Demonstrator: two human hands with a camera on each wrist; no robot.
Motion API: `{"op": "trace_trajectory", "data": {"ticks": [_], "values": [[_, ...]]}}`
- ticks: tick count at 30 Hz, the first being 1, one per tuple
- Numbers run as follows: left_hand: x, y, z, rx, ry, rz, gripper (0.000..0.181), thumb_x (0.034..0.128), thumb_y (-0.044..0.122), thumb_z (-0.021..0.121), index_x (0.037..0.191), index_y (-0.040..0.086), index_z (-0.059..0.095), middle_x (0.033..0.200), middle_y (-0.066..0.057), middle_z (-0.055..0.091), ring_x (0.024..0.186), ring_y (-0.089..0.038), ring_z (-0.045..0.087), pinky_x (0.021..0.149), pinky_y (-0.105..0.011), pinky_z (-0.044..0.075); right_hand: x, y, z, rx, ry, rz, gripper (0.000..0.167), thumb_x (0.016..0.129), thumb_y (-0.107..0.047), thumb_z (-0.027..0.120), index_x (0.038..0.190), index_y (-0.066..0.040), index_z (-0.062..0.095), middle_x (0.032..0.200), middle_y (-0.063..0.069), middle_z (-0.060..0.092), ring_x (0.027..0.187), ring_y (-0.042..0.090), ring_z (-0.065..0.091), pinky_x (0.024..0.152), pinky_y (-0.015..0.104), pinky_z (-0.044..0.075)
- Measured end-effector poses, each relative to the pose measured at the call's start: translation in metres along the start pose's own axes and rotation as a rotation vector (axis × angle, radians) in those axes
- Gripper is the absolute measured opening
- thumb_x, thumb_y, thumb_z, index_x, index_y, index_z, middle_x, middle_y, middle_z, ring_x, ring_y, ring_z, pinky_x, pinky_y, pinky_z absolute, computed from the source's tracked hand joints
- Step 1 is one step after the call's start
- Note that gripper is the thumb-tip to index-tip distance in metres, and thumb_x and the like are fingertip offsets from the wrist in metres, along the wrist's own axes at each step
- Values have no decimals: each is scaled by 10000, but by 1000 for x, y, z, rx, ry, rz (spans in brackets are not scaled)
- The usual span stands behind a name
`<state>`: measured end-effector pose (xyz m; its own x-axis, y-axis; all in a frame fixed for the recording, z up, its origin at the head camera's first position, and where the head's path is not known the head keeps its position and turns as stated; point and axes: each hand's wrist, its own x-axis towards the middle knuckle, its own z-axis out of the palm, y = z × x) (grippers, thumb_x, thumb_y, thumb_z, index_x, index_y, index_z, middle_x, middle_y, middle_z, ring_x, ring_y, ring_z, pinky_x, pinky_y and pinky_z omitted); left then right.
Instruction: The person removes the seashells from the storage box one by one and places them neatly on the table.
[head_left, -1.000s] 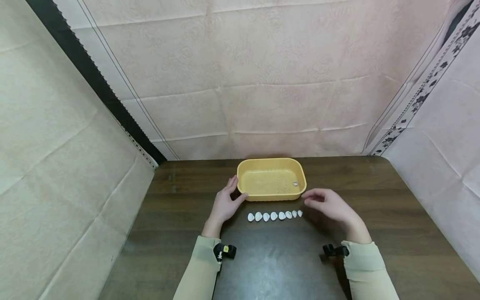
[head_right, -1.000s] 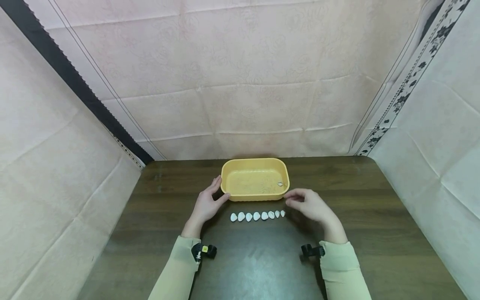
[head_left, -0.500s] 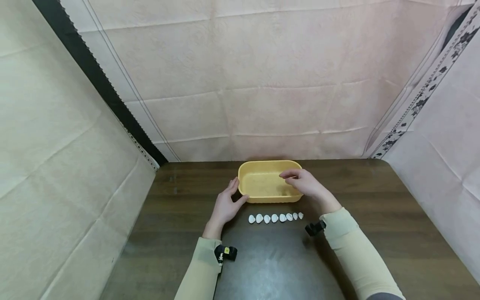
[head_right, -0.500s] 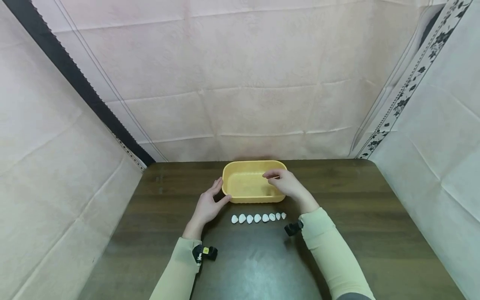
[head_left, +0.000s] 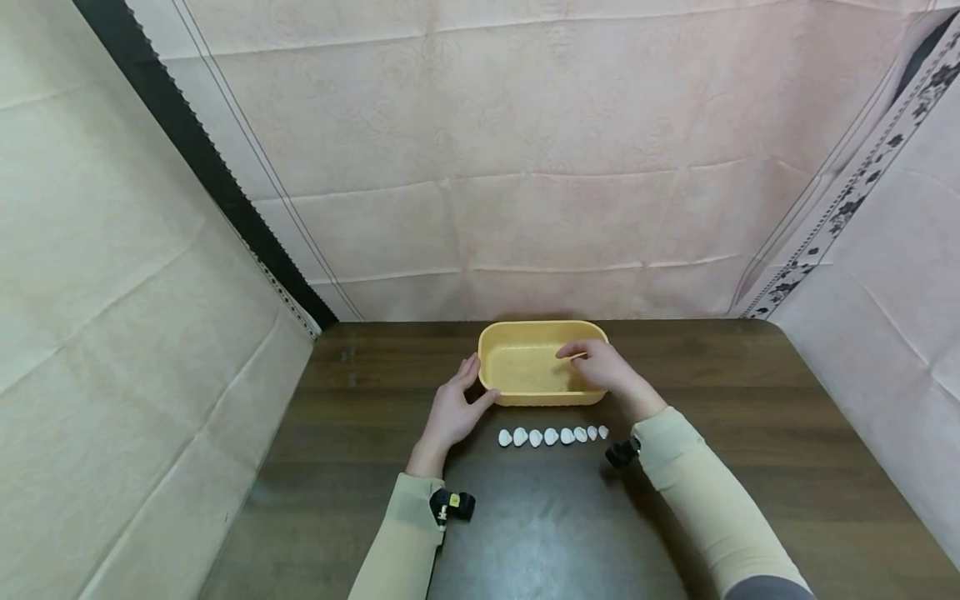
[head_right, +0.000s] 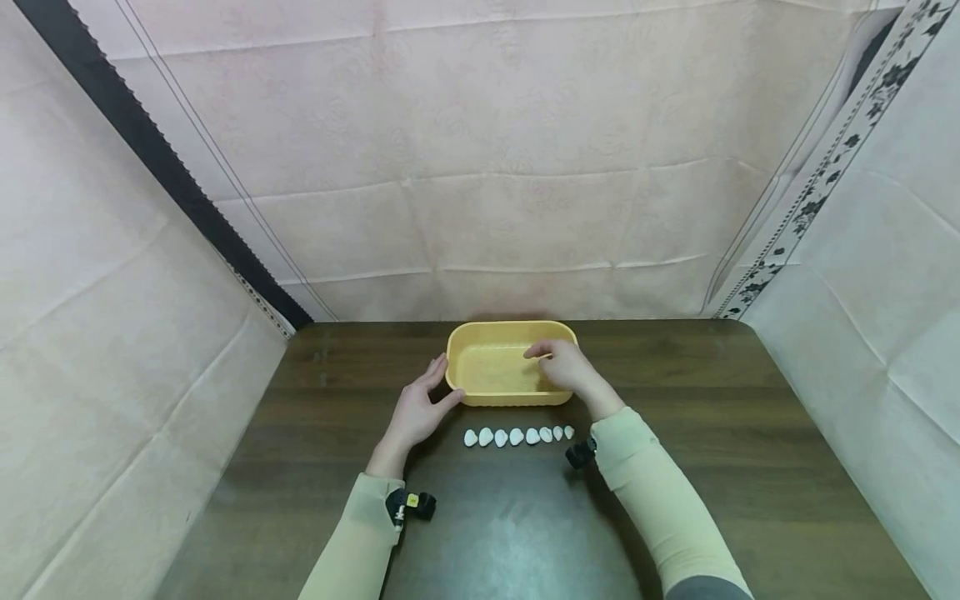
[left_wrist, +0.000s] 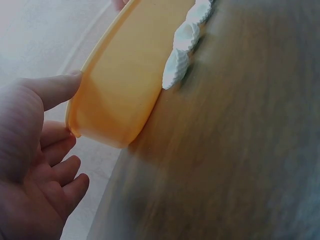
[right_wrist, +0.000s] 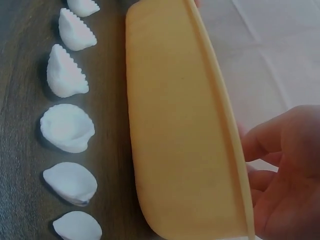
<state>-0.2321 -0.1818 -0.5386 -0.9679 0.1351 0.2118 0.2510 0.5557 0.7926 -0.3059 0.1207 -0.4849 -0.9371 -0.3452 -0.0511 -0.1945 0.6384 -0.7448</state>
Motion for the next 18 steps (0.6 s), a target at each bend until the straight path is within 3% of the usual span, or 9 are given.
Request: {"op": "trace_trajectory", "data": {"ticks": [11,14,18], "values": [[0,2,-1,2,-9,-29,758,1024,334,757,1629,46,403,1714,-75,361,1598,-248,278,1271,-494,280,7,-3,6,-76,-11,-9,325,1004,9,512,1211,29,762,1293,222,706,1176,344,626,1007,503,520],[0,3,-1,3,-9,-32,756,1025,334,755,1628,39,407,1712,-86,366,1597,-249,279,1272,-498,279,8,-4,8,-64,-8,-2,309,1013,7,529,1216,29,761,1291,216,710,1148,329,633,975,461,528],[-1,3,-1,2,-8,-34,756,1024,339,755,1625,35,412,1710,-79,368,1596,-243,278,1274,-486,277,12,-4,11,30,-26,7,273,1031,4,573,1241,51,741,1268,225,710,1043,329,665,852,382,550]]}}
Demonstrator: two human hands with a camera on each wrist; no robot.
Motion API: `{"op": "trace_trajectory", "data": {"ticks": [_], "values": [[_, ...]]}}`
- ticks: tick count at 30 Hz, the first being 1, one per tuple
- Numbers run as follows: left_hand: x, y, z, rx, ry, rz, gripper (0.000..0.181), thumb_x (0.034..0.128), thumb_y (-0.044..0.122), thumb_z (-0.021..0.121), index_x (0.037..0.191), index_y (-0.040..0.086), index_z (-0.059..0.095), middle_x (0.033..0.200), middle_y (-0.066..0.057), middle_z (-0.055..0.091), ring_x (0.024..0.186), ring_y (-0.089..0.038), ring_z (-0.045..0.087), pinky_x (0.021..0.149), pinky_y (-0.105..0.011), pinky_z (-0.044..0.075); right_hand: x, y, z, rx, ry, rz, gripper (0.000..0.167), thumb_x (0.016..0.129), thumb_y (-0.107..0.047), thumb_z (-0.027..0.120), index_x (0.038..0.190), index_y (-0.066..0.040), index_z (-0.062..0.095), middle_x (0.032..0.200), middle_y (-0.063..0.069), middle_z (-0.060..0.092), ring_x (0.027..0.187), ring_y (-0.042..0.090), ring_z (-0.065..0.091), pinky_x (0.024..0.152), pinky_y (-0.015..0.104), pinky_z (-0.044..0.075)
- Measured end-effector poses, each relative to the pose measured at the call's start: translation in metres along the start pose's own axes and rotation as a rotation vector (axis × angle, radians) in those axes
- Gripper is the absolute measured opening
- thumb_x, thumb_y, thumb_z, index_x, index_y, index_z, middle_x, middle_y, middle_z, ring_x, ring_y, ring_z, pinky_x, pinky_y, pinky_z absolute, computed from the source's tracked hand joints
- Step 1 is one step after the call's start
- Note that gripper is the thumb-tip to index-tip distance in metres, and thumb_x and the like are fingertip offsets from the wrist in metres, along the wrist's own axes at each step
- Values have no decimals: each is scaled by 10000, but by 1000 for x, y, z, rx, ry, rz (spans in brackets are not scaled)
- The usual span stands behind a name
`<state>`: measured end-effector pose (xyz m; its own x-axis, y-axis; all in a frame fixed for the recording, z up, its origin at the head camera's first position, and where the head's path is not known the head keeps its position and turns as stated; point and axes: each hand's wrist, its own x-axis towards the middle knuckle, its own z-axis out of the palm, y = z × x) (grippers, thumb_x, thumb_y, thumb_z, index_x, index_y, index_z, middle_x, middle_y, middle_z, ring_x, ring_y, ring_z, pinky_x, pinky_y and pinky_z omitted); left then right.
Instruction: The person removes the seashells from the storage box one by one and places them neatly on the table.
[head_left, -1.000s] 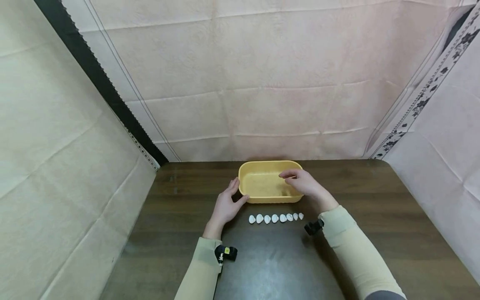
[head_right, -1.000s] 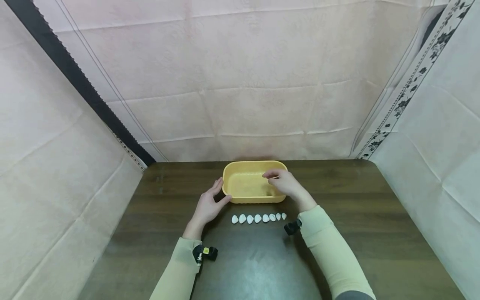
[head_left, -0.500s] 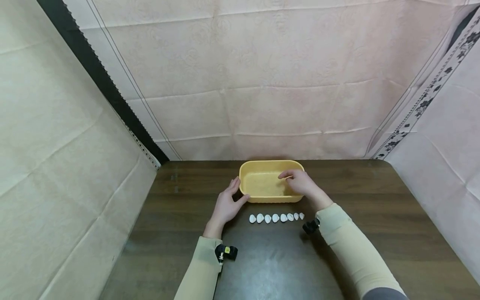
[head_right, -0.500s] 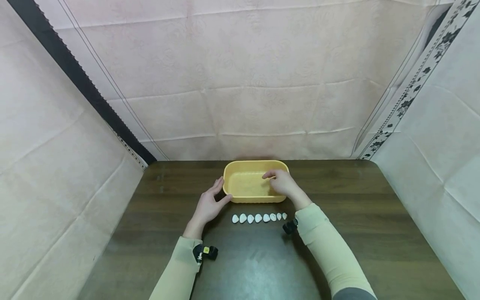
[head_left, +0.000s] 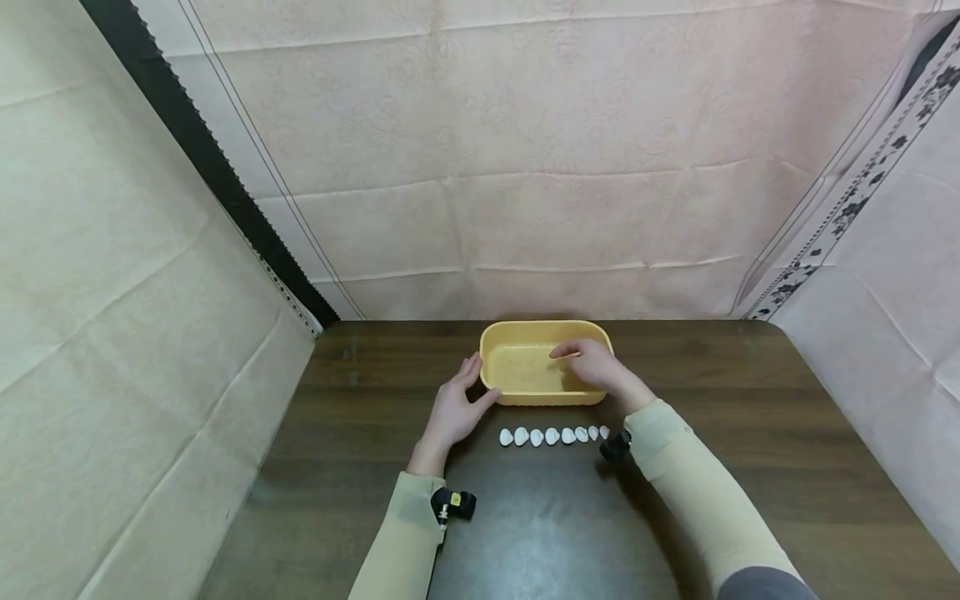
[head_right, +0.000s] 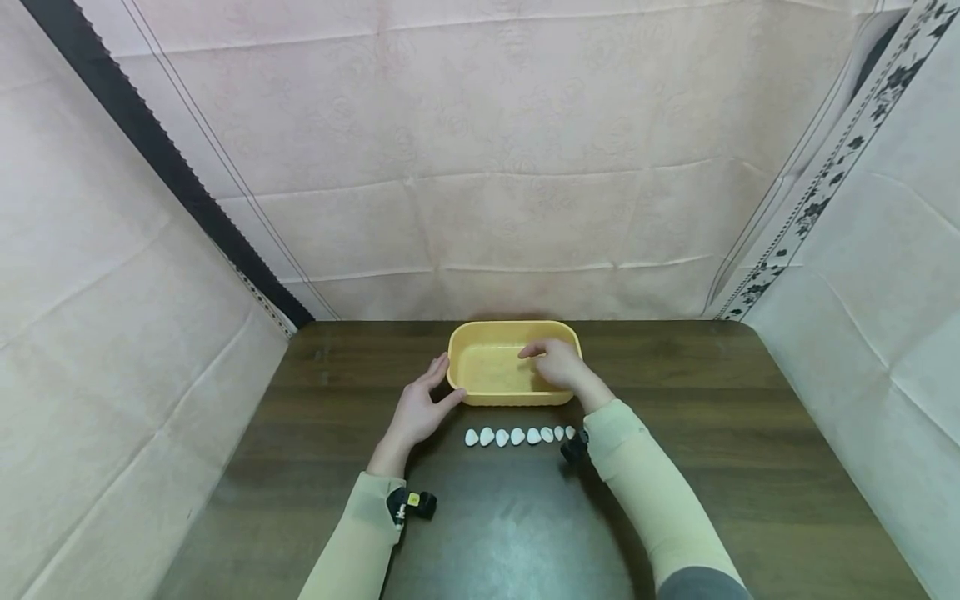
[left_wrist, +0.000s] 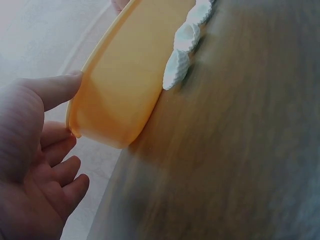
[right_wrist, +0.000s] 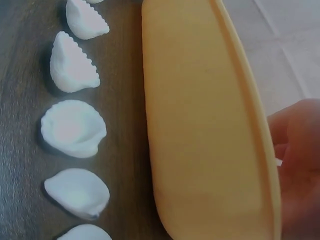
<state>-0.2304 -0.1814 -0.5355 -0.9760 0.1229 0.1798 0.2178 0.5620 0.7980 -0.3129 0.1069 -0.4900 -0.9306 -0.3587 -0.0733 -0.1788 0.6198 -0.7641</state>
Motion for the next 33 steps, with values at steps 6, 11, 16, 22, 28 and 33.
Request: {"op": "trace_trajectory", "data": {"ticks": [6,11,16,22,28,33], "values": [[1,-3,2,8,-2,11,755,1025,347,753,1621,28,415,1707,-97,371,1594,-257,281,1271,-498,280,6,5,5,124,0,0,266,1034,13,590,1260,39,729,1248,226,710,983,331,696,792,357,581],[1,-4,2,6,2,10,757,1022,341,757,1620,24,418,1709,-86,369,1595,-256,280,1270,-502,279,7,5,6,61,26,-9,341,966,108,551,1251,36,725,1280,246,693,1094,370,675,840,374,571],[1,-3,2,5,6,10,756,1021,349,758,1619,30,423,1707,-63,373,1593,-250,288,1268,-498,287,8,8,6,-21,15,-15,357,914,155,581,1217,44,734,1277,237,698,1190,393,671,939,439,577],[1,-3,2,5,9,17,756,1021,344,758,1616,22,423,1705,-74,377,1593,-260,289,1268,-503,285,7,7,5,-55,-21,6,320,932,104,627,1209,8,755,1233,176,726,1180,377,685,990,488,567],[1,-3,2,5,8,11,758,1023,355,754,1621,32,418,1708,-68,372,1596,-257,285,1269,-503,284,8,7,8,-88,-36,27,302,910,103,669,1175,-8,764,1138,128,746,1062,301,688,938,458,572],[1,-3,2,5,6,3,755,1025,350,753,1625,42,413,1709,-83,373,1596,-245,280,1272,-493,278,10,8,10,-158,-30,20,260,893,67,742,1137,-14,780,1063,103,754,957,242,671,915,438,563]]}}
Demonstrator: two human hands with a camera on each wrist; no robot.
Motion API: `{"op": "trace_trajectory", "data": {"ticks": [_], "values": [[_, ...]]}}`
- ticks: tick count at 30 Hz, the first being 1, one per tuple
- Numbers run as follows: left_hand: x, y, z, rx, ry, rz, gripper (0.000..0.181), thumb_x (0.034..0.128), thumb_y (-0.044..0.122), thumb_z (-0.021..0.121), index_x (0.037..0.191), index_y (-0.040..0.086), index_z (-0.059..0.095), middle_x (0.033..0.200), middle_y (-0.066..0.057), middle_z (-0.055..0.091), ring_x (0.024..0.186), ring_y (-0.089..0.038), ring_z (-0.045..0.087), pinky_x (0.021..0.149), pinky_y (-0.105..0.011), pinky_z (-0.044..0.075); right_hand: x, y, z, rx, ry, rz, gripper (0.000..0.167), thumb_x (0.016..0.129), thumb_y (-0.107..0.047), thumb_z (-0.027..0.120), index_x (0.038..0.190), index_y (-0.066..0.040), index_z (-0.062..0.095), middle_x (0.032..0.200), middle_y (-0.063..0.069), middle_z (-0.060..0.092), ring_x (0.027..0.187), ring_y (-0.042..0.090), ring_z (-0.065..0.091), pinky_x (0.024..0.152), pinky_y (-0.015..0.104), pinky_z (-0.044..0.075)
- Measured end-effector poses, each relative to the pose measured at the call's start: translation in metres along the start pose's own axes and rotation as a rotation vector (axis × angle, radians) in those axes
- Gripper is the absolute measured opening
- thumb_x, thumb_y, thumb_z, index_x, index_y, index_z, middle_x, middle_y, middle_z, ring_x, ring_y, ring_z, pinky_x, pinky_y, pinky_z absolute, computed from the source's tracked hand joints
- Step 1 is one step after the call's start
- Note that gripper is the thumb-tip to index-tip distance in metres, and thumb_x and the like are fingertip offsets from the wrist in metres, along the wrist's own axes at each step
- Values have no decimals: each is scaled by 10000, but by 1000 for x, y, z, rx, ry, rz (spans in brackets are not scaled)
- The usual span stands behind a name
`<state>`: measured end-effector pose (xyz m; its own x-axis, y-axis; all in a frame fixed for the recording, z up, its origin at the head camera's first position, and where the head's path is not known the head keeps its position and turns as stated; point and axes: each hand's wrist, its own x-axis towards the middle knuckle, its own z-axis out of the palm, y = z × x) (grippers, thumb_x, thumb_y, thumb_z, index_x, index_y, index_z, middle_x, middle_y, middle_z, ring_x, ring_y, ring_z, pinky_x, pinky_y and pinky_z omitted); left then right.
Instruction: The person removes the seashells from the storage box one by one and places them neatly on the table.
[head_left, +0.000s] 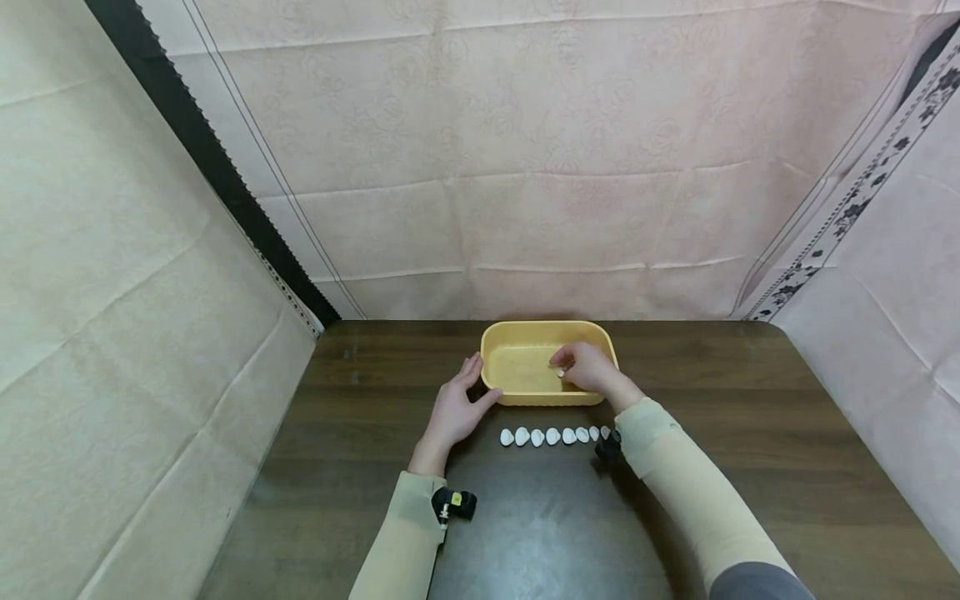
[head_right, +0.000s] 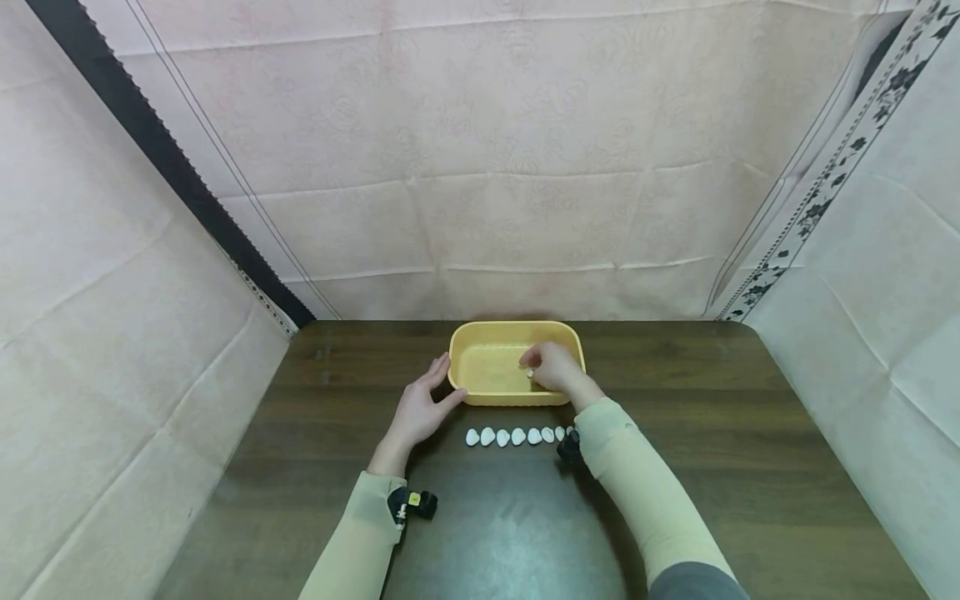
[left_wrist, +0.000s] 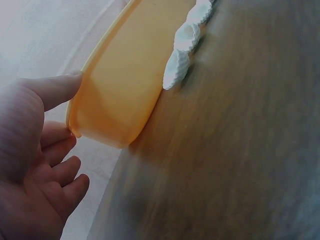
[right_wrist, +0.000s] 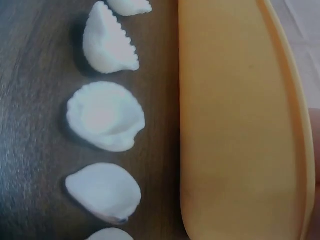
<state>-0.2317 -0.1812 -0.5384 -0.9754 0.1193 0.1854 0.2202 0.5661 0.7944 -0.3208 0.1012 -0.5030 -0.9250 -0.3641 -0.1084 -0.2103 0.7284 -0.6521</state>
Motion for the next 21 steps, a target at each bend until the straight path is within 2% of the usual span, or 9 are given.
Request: {"op": "trace_trajectory", "data": {"ticks": [5,10,16,21], "values": [[0,1,0,7,-3,-8,748,1026,348,750,1627,54,415,1711,-61,368,1596,-238,281,1273,-485,277,-1,-2,0,-28,-9,12,196,914,-8,792,1110,-21,792,1035,92,756,959,250,663,947,465,554],[0,2,-1,5,-5,-12,752,1024,342,753,1628,47,415,1715,-61,361,1598,-241,277,1273,-490,277,-2,-2,1,-36,-33,23,150,930,-78,815,1074,-39,797,978,69,734,915,248,638,907,451,544],[0,2,0,6,-3,-8,750,1028,339,748,1626,34,413,1715,-68,360,1599,-250,277,1273,-495,275,-3,-3,1,-51,-36,11,106,964,-117,791,1047,-52,800,942,49,726,876,234,625,849,411,531],[-1,1,0,6,-2,-13,753,1021,341,759,1627,49,419,1712,-14,356,1596,-228,282,1273,-473,279,-3,-4,1,-62,-18,4,100,1004,-153,753,1008,-68,805,943,37,742,877,233,629,844,404,518]]}}
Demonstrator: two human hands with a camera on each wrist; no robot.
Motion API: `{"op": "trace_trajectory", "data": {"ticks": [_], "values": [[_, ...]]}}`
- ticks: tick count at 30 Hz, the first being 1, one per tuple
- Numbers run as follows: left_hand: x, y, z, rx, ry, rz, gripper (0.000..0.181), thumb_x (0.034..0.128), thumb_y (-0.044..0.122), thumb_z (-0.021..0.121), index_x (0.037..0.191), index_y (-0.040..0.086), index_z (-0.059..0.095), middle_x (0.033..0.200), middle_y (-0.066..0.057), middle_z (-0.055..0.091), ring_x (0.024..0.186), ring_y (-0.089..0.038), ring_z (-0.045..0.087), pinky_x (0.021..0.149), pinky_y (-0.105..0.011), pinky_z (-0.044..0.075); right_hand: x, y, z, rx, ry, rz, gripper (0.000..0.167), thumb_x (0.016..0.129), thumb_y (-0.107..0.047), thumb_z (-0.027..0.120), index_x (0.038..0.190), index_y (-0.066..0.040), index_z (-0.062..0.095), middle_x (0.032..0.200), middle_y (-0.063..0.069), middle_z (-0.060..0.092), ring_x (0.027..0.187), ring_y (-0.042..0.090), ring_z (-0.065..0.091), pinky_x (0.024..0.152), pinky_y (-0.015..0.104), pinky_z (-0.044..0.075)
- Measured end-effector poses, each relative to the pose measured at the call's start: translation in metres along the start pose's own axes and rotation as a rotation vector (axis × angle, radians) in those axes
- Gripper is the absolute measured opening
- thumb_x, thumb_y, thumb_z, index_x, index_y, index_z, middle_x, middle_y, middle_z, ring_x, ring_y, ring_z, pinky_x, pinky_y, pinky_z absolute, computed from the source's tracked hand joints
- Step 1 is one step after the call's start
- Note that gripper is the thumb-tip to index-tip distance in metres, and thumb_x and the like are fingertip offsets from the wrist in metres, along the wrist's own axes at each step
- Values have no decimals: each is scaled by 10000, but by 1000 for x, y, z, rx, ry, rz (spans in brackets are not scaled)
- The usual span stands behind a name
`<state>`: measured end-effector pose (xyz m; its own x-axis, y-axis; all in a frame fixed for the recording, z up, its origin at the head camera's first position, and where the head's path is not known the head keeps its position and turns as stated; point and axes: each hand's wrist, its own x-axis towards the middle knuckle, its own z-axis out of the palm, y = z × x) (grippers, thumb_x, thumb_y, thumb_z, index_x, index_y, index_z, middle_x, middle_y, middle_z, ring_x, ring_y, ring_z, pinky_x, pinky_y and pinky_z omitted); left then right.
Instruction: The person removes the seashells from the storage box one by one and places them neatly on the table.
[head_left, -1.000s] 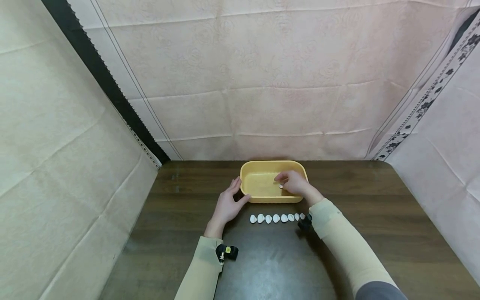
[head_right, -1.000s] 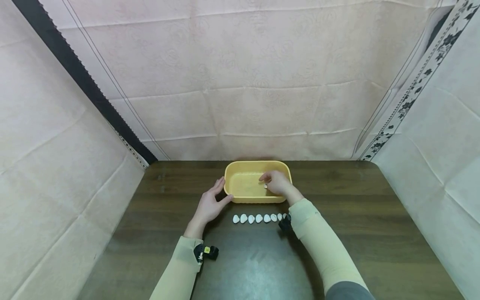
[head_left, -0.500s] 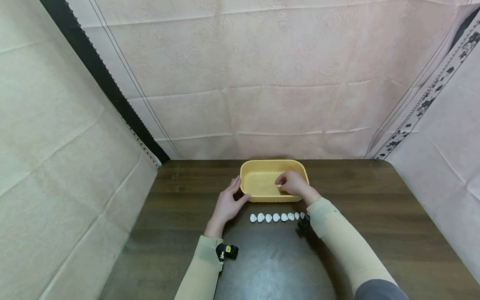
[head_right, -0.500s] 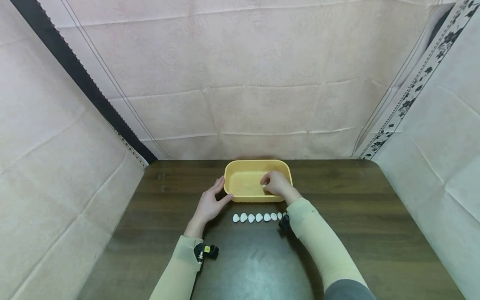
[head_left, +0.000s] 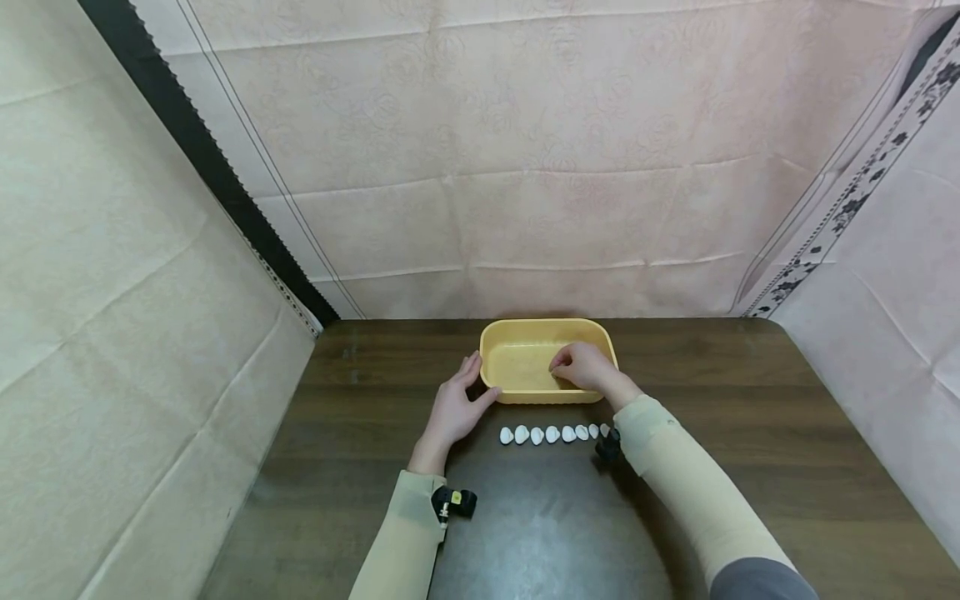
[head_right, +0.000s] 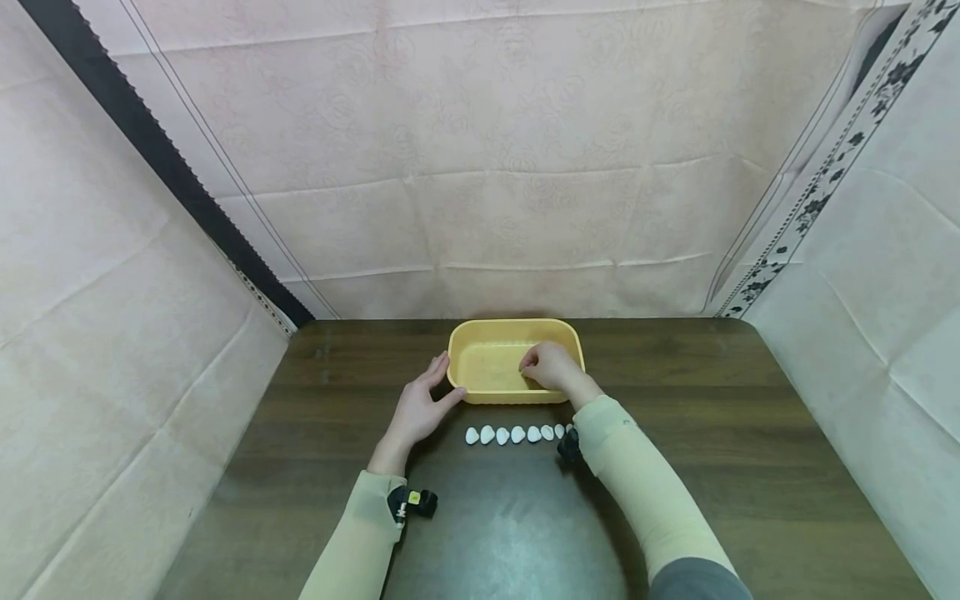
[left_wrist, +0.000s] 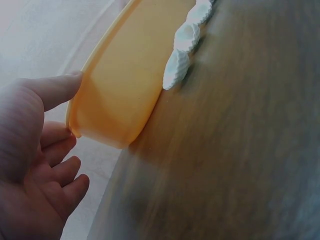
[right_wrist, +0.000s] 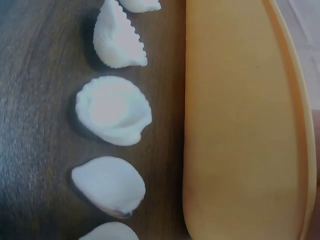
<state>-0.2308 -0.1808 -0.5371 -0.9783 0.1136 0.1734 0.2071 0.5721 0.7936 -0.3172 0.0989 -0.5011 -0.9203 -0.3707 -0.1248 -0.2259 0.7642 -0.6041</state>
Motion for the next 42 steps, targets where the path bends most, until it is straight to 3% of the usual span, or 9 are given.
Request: {"op": "trace_trajectory", "data": {"ticks": [7,15,25,35,42], "values": [[-1,-1,1,-7,1,-4,750,1023,343,756,1630,63,415,1713,-35,364,1598,-228,279,1274,-475,277,0,0,-1,5,-13,-21,88,1008,-123,736,1010,-67,804,939,30,744,866,221,630,843,399,524],[-1,1,0,-12,-2,-5,755,1022,344,757,1633,67,411,1714,-15,356,1599,-218,273,1277,-463,271,1,4,2,32,-39,-40,132,932,-101,835,1049,-61,790,933,42,713,861,228,615,813,384,551],[-1,2,0,-22,-8,-10,752,1026,345,753,1635,79,403,1716,-57,362,1601,-223,268,1276,-472,271,1,2,3,-9,-26,-6,99,979,-153,784,1030,-67,791,915,31,720,819,212,617,763,360,535],[0,1,-1,-27,-3,14,751,1024,328,757,1627,45,408,1709,-102,371,1600,-256,277,1273,-492,273,0,1,2,-12,-20,-2,121,983,-191,791,917,-96,758,827,18,683,759,200,598,693,323,498],[0,1,-1,-17,-6,9,750,1024,330,756,1629,54,408,1711,-53,363,1598,-230,276,1275,-463,271,1,1,1,-6,-3,-25,123,1015,-204,739,995,-97,798,910,10,718,820,197,617,749,348,514]]}}
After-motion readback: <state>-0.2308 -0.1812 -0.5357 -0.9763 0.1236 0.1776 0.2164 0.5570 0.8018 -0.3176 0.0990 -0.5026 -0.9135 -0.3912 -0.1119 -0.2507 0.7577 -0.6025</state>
